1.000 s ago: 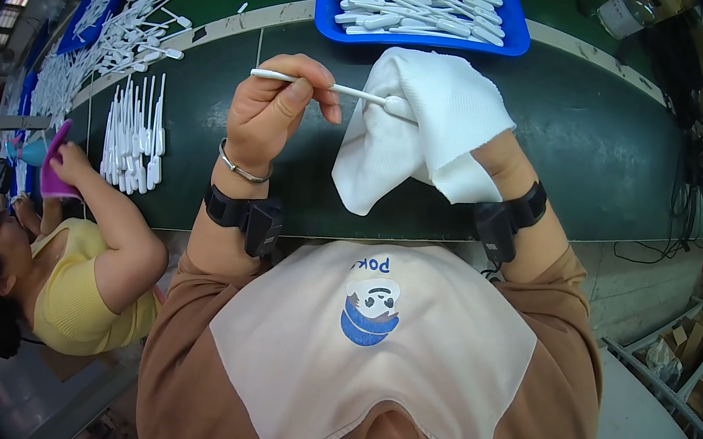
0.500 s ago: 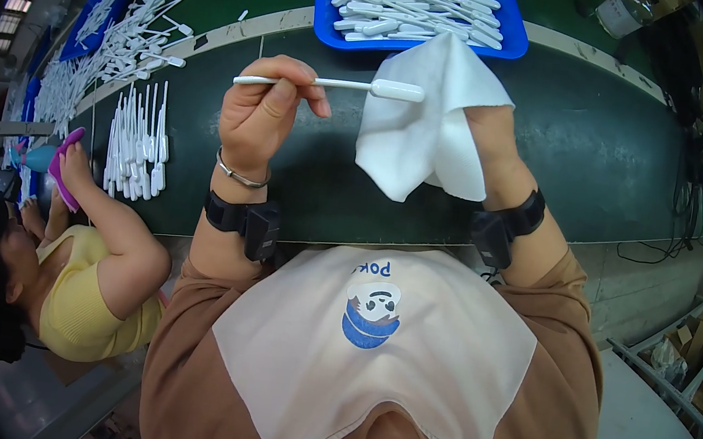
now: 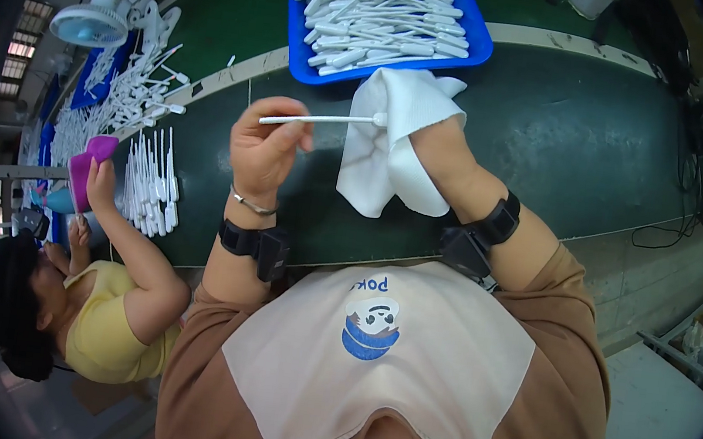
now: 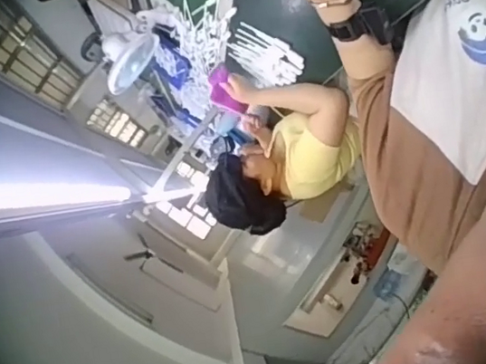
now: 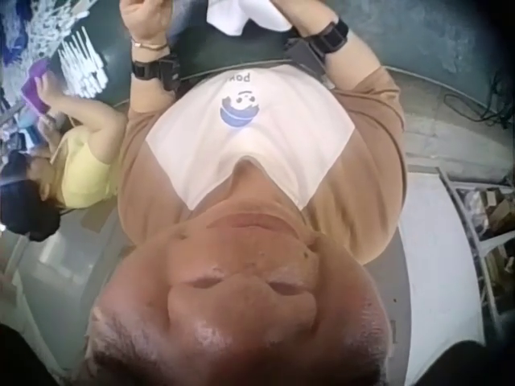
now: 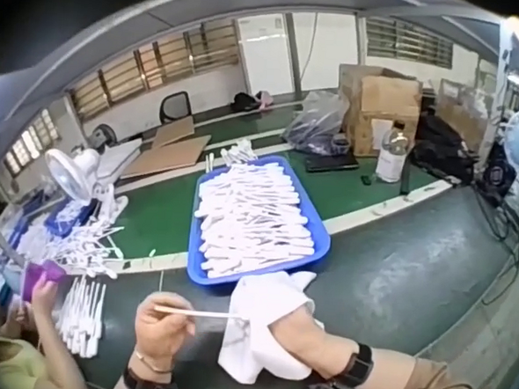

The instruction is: The person picks up a plastic stick from a tray, wipes it with a cloth, and places it on the table, repeating this process for several sticks.

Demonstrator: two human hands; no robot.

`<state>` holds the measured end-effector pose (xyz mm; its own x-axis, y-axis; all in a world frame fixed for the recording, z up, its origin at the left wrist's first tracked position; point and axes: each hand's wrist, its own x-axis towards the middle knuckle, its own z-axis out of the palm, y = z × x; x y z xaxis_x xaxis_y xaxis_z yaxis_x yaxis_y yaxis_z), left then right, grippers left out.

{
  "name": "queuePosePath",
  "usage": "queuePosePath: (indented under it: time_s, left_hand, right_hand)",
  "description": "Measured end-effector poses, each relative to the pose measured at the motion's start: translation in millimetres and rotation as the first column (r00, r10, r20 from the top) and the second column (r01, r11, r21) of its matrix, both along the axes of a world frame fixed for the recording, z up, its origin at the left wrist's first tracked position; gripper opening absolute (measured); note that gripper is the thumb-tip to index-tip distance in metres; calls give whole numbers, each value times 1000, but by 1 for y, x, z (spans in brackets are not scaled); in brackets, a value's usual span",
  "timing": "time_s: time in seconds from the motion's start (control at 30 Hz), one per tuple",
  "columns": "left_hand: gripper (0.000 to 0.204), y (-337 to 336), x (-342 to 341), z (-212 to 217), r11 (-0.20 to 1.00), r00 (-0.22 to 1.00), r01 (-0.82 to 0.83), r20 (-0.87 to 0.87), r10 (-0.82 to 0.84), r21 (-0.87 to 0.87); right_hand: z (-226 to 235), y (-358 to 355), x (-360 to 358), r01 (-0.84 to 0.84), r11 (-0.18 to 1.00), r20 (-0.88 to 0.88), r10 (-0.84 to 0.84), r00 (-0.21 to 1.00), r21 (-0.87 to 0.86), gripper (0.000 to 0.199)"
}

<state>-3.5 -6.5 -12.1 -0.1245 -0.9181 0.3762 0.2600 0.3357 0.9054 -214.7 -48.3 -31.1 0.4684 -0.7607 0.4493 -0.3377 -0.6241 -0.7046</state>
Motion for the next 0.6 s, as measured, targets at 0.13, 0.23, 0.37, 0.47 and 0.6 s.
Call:
queuePosePath:
  time_s: [0.13,0.23,0.37,0.47,0.6]
  left_hand:
    - [9,-3,4,13,995,995,-85,44,87,-55]
    - [10,-6,1,30,963,826,-269,510,241,-18]
    - [12,-53,1,36,945,882,-317,394,261,83]
    - [13,-103,-12,35,935,919,-310,305,249,170]
    - [16,-158,-35,20,908,877,-322,447,180,267]
  right_hand:
    - [-7,-7,-3,-10,986,179,-21,984,167,36]
    - [-6,-17,-10,-37,928,287,-77,955,372,35]
    - [4,-25,-24,-187,808,624,-261,737,559,31]
    - [-4,-22,-18,-65,922,468,-132,874,382,26]
    - [-19,-12,8,-99,946,551,-93,829,308,24]
